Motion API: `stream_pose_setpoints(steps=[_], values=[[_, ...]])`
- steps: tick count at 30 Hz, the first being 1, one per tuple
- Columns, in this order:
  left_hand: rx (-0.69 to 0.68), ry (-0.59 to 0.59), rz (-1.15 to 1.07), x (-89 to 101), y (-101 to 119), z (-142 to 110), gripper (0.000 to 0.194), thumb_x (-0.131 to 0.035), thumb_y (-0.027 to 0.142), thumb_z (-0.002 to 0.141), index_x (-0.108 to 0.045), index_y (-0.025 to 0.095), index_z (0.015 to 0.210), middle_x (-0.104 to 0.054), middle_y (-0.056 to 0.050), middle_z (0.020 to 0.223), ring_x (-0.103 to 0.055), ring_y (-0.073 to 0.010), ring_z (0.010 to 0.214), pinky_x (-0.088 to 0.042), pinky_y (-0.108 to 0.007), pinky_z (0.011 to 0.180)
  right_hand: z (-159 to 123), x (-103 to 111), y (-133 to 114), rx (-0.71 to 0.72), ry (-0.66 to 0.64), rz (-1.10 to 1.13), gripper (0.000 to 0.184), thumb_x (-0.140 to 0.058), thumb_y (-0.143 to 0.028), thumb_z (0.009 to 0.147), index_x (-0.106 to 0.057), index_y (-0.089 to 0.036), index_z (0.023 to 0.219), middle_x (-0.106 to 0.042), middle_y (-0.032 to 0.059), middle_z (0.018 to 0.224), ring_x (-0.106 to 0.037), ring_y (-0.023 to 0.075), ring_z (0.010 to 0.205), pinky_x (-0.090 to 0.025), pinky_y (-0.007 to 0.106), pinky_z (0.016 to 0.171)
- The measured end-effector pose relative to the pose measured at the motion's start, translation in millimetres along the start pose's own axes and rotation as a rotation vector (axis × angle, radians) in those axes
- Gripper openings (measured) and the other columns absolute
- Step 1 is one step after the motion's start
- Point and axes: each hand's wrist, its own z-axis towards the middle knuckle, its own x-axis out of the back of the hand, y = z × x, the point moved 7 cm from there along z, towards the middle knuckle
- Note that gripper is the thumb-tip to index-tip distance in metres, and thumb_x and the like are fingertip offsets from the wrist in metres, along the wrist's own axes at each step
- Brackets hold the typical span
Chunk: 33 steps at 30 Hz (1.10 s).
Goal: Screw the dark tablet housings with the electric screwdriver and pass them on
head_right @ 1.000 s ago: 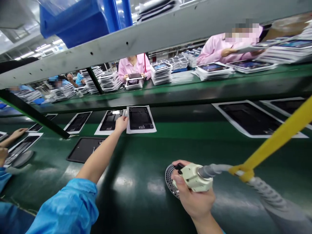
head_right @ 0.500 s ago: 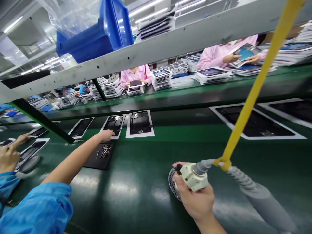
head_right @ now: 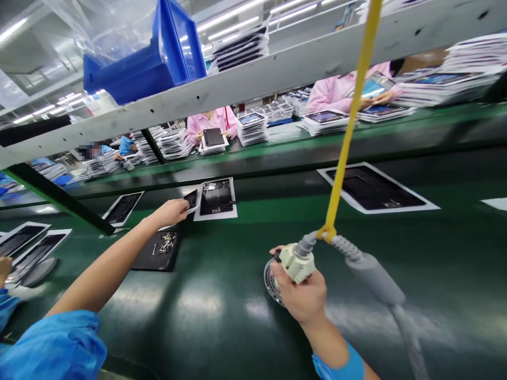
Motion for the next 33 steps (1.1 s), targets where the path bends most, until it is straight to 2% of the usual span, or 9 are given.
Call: stream_pose_setpoints(steps=[4,9,14,20,22,24,28,31,33], values=[[-0.292,0.008,-0.089,21.4,120,-66,0.019,-0.054,0.01,0.087,-0.069,0.02,0.094,-0.073,-0.01,0.098,-0.07,-0.0252,0.094,-0.054,-0.034,0.086,0,1,1,0.002,0.011,0.045,0.025,-0.075,-0.043,0.086,-0.073,-0.019,0.094,-0.075,0.0049,0.079,-0.071,0.0203,0.065,-0.062,0.035,0.069],[-0.744,-0.123,-0.122,-21.8,248,-171,0.012,-0.06,0.016,0.089,-0.068,0.015,0.097,-0.072,-0.008,0.089,-0.068,-0.0236,0.072,-0.053,-0.037,0.06,1,1,-4,0.028,0.022,0.063,0.023,-0.074,-0.043,0.086,-0.073,-0.02,0.087,-0.075,0.0054,0.079,-0.07,0.0198,0.065,-0.061,0.034,0.065],[-0.869,-0.082,-0.189,-55.6,294,-216,0.011,-0.06,0.024,0.094,-0.069,0.019,0.098,-0.072,-0.006,0.084,-0.063,-0.0194,0.062,-0.04,-0.036,0.044,2,-2,-9,0.025,-0.012,0.12,0.022,-0.073,-0.042,0.087,-0.071,-0.02,0.084,-0.074,0.0039,0.074,-0.068,0.018,0.058,-0.06,0.033,0.061],[-0.773,-0.045,-0.219,-64.7,301,-219,0.004,-0.069,0.032,0.092,-0.069,0.028,0.094,-0.076,0.0,0.088,-0.068,-0.0177,0.069,-0.045,-0.033,0.051,-1,2,0,-0.006,0.02,0.096,0.022,-0.076,-0.04,0.085,-0.073,-0.018,0.087,-0.074,0.0045,0.074,-0.07,0.02,0.061,-0.06,0.035,0.063],[-0.775,-0.069,-0.295,-64.7,286,-215,0.01,-0.073,0.038,0.09,-0.071,0.03,0.096,-0.078,0.001,0.092,-0.07,-0.0176,0.077,-0.051,-0.03,0.061,-1,2,2,-0.004,0.018,0.074,0.022,-0.076,-0.04,0.085,-0.073,-0.019,0.081,-0.074,0.0053,0.075,-0.07,0.0199,0.062,-0.059,0.035,0.064],[-0.689,-0.086,-0.404,-64.2,247,-200,0.009,-0.069,0.035,0.093,-0.072,0.031,0.1,-0.078,0.002,0.097,-0.072,-0.0167,0.085,-0.054,-0.026,0.072,-1,3,3,-0.001,0.018,0.068,0.023,-0.076,-0.04,0.085,-0.071,-0.019,0.075,-0.074,0.005,0.076,-0.069,0.0193,0.063,-0.058,0.034,0.065],[0.011,-0.029,-0.394,-75.9,86,-150,0.018,-0.06,0.022,0.094,-0.077,0.026,0.098,-0.079,-0.002,0.101,-0.073,-0.0206,0.094,-0.054,-0.028,0.083,-2,2,1,0.007,0.011,0.075,0.022,-0.076,-0.039,0.085,-0.071,-0.022,0.071,-0.075,0.0045,0.081,-0.072,0.0208,0.075,-0.058,0.033,0.071],[0.359,0.047,-0.296,-86.0,-26,-135,0.023,-0.052,0.019,0.095,-0.075,0.018,0.093,-0.077,-0.013,0.103,-0.072,-0.027,0.098,-0.053,-0.034,0.087,-1,1,-2,0.02,0.003,0.061,0.021,-0.075,-0.038,0.085,-0.071,-0.024,0.07,-0.076,0.0043,0.086,-0.073,0.0212,0.079,-0.058,0.033,0.074],[0.489,0.057,-0.336,-97.3,-72,-131,0.019,-0.054,0.022,0.094,-0.073,0.018,0.093,-0.077,-0.012,0.101,-0.072,-0.0266,0.097,-0.052,-0.033,0.088,-1,1,-4,0.033,0.0,0.035,0.024,-0.074,-0.038,0.085,-0.069,-0.024,0.067,-0.076,0.0042,0.086,-0.072,0.0205,0.076,-0.058,0.033,0.074]])
